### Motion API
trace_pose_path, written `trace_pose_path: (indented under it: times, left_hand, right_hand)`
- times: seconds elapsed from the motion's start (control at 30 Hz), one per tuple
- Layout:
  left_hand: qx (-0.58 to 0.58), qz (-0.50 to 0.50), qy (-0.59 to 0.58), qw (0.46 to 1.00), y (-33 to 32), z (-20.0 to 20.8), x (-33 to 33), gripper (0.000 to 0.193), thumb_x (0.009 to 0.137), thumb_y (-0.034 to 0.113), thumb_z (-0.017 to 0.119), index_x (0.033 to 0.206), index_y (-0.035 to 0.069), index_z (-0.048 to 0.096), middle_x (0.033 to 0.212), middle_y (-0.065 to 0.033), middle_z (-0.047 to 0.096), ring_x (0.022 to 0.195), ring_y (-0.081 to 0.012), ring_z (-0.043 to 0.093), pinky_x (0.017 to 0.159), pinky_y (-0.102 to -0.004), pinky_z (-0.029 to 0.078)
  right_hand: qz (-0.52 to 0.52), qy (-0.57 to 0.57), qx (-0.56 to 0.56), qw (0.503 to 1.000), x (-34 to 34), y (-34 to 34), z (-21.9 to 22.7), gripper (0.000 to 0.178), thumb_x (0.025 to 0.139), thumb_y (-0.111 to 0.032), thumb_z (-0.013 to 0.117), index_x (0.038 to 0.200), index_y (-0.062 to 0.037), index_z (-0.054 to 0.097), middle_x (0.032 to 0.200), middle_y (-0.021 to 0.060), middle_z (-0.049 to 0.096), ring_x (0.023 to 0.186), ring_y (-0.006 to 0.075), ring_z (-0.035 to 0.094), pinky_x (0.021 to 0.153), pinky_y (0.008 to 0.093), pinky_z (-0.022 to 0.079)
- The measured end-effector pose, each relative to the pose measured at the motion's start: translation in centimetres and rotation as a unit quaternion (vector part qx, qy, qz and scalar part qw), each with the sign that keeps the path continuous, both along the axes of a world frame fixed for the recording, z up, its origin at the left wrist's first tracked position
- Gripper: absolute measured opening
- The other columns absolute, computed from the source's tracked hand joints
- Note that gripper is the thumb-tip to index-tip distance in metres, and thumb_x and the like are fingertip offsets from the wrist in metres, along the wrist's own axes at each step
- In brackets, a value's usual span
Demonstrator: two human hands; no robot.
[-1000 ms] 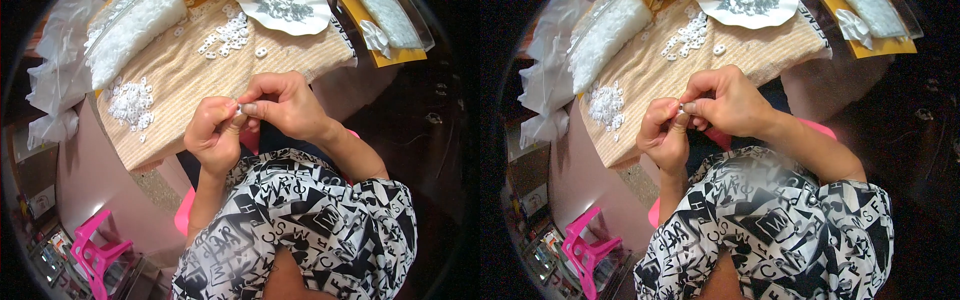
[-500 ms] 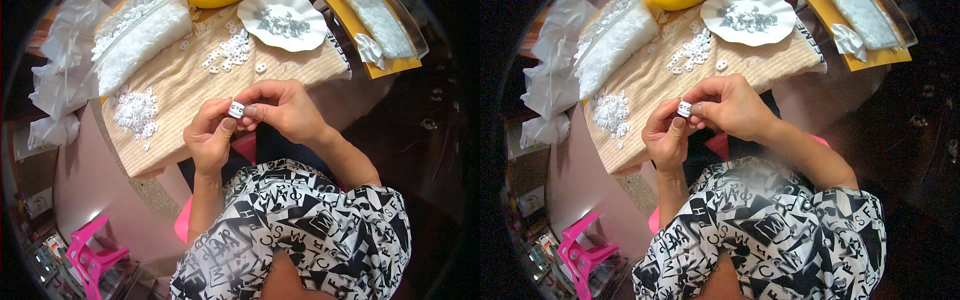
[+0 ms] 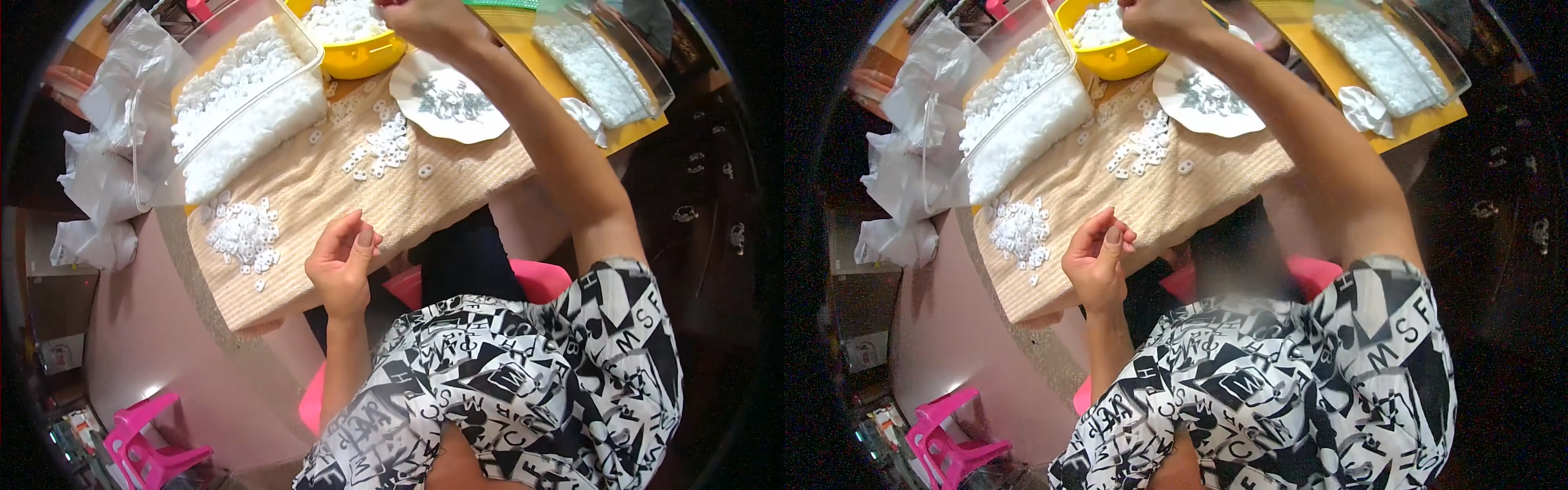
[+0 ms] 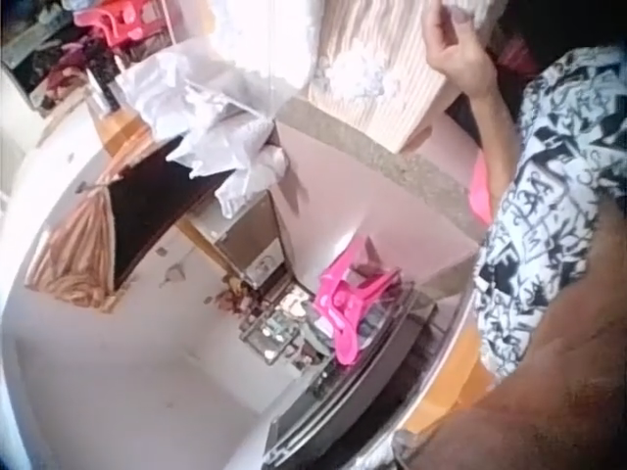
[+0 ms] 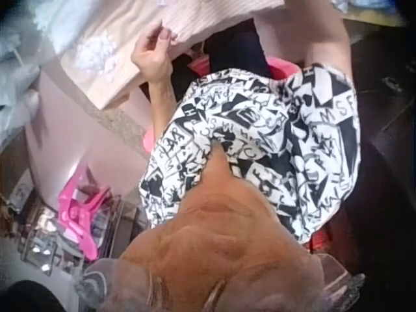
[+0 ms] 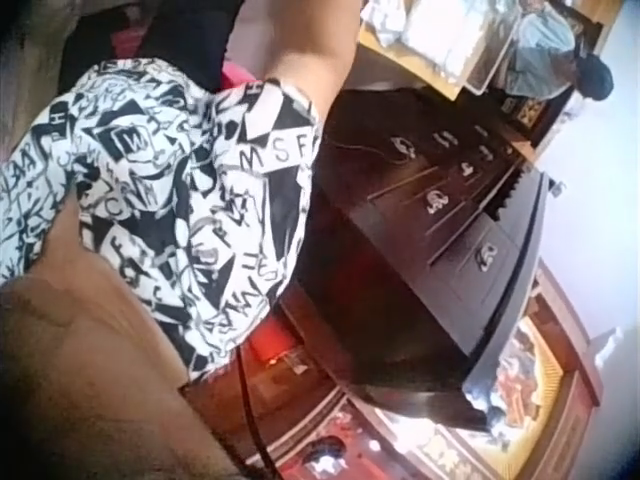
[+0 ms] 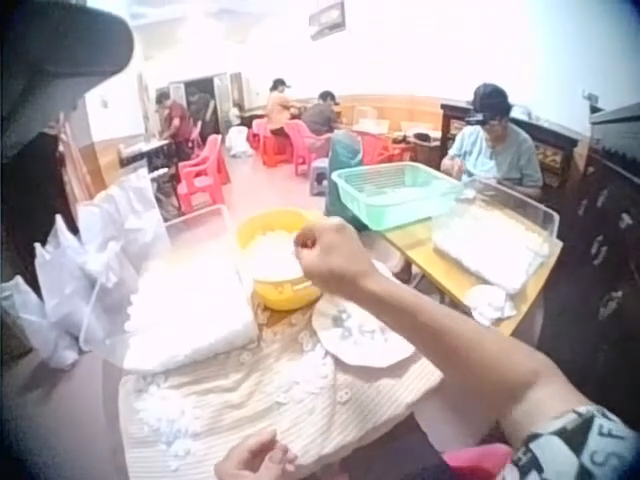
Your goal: Assembling small white plastic toggles or cord locks by hand.
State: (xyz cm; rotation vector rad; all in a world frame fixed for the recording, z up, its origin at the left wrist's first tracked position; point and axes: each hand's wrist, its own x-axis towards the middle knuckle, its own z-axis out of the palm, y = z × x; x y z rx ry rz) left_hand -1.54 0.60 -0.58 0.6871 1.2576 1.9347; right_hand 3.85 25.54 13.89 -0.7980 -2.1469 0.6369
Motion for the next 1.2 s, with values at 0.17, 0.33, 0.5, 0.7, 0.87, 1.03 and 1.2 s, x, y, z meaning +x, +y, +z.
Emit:
trace_pose_path:
  times: [0.17,0.33,0.5,0.7,0.87,1.03,1.2]
  left_hand:
    - [-0.017,0.023,0.074,0.997,0.3,0.6,-0.5,0.022,0.077,-0.001,0.060,0.098,-0.004,0.057,0.080,-0.0065,0.054,0.069,-0.0125,0.055,0.057,-0.0209,0.045]
    - [-0.044,0.050,0.118,0.991,0.1,0.1,-1.7,0.023,0.076,-0.001,0.061,0.099,-0.004,0.057,0.085,-0.0074,0.055,0.070,-0.0119,0.054,0.061,-0.0206,0.045]
    - [-0.086,0.069,0.133,0.985,1.2,-0.1,-2.2,0.023,0.076,-0.001,0.061,0.098,-0.005,0.057,0.086,-0.0064,0.056,0.073,-0.0108,0.053,0.066,-0.0211,0.044]
    - [-0.110,0.072,0.182,0.975,2.6,0.3,-3.1,0.020,0.076,0.000,0.061,0.095,-0.005,0.058,0.083,-0.0050,0.056,0.072,-0.0093,0.053,0.064,-0.0201,0.043]
    - [-0.139,0.041,0.337,0.930,4.9,1.6,-3.5,0.018,0.076,0.002,0.061,0.093,-0.003,0.060,0.081,-0.0031,0.057,0.071,-0.0078,0.052,0.064,-0.0189,0.042]
    - [-0.147,0.007,0.437,0.888,9.5,2.6,-4.0,0.016,0.070,0.001,0.061,0.086,-0.002,0.060,0.076,-0.0103,0.057,0.064,-0.0158,0.054,0.059,-0.0240,0.043]
    - [-0.144,-0.008,0.529,0.836,14.4,1.4,-5.0,0.017,0.068,0.000,0.055,0.084,0.000,0.062,0.080,-0.0143,0.059,0.072,-0.0266,0.058,0.065,-0.0315,0.045]
  right_hand:
    - [0.058,-0.046,0.203,0.976,-1.2,7.7,-3.8,0.019,0.066,-0.010,0.050,0.076,-0.0015,0.064,0.067,0.0204,0.059,0.067,0.0313,0.060,0.064,0.0354,0.049]
    - [-0.002,-0.240,0.072,0.968,4.2,8.3,-3.1,0.015,0.071,-0.008,0.054,0.080,-0.0012,0.063,0.070,0.0143,0.061,0.065,0.0230,0.060,0.060,0.0309,0.047]
    - [0.006,-0.315,0.090,0.945,9.6,8.8,-9.5,0.017,0.070,-0.003,0.054,0.084,-0.0021,0.062,0.074,0.0166,0.061,0.068,0.0261,0.060,0.063,0.0329,0.046]
    - [0.008,-0.359,0.111,0.927,8.4,6.9,-10.5,0.015,0.067,-0.004,0.051,0.076,0.0021,0.060,0.078,0.0242,0.058,0.078,0.0366,0.058,0.071,0.0417,0.045]
    - [-0.003,-0.370,0.124,0.921,7.9,6.7,-11.7,0.011,0.072,-0.008,0.054,0.076,0.0018,0.057,0.075,0.0231,0.057,0.074,0.0366,0.057,0.067,0.0422,0.044]
    - [0.027,-0.372,0.110,0.921,7.3,5.6,-11.6,0.009,0.072,-0.004,0.050,0.076,0.0015,0.055,0.076,0.0228,0.056,0.076,0.0366,0.056,0.066,0.0417,0.044]
    - [0.003,-0.324,0.103,0.940,8.3,4.6,-11.1,0.008,0.071,0.000,0.049,0.078,0.0012,0.053,0.077,0.0204,0.055,0.075,0.0364,0.055,0.067,0.0408,0.043]
